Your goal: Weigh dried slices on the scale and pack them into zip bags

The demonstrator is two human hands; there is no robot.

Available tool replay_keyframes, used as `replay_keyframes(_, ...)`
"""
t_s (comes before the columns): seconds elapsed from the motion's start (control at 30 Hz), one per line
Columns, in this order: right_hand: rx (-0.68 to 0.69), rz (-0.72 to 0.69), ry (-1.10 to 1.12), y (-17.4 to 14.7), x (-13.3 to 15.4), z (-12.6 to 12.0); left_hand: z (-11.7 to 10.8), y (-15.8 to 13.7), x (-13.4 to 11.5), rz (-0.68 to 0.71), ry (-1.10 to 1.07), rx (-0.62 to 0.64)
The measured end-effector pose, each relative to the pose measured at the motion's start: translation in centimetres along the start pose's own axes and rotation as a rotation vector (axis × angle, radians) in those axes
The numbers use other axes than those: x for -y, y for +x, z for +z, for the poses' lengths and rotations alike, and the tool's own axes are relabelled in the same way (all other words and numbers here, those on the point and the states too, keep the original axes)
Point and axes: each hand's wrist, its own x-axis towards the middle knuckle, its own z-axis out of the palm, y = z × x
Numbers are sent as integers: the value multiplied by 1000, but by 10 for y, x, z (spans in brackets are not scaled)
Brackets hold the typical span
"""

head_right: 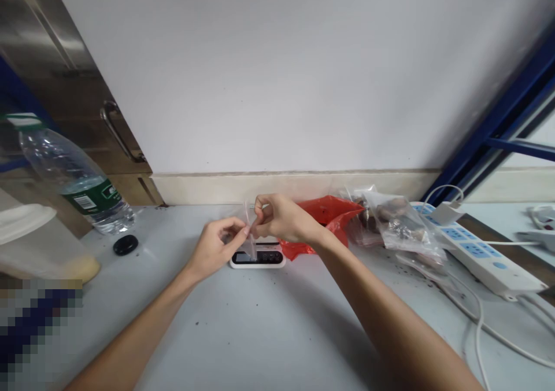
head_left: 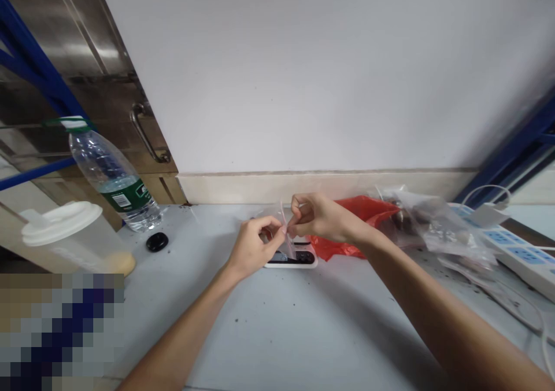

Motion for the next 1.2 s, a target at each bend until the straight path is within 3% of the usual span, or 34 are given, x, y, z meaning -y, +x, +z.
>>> replay_keyframes(0.37,-32,-7,-143,2,1,7,4,0,-4,21,15,-20)
replay_keyframes(0.57,-377,23,-547,2,2,-5,1,-2,-4,15,30,-34)
replay_keyframes(0.67,-422,-66,-611,1,-1,-11,0,-2,-4,42,58,-58)
replay_keyframes(0.77,-338,-242,-620,0,-3,-5,2,-3,-4,31,90,-79)
replay_keyframes(0.83,-251,-285,-642,0,-1,2,2,-3,-4,37,102,-81)
replay_keyframes(1.03,-86,-105,-764,-1,3,9,4,-6,-4,194,152,-66)
replay_keyframes(1.2,42,-122,-857,-4,3,5,5,-9,0,265,183,-14)
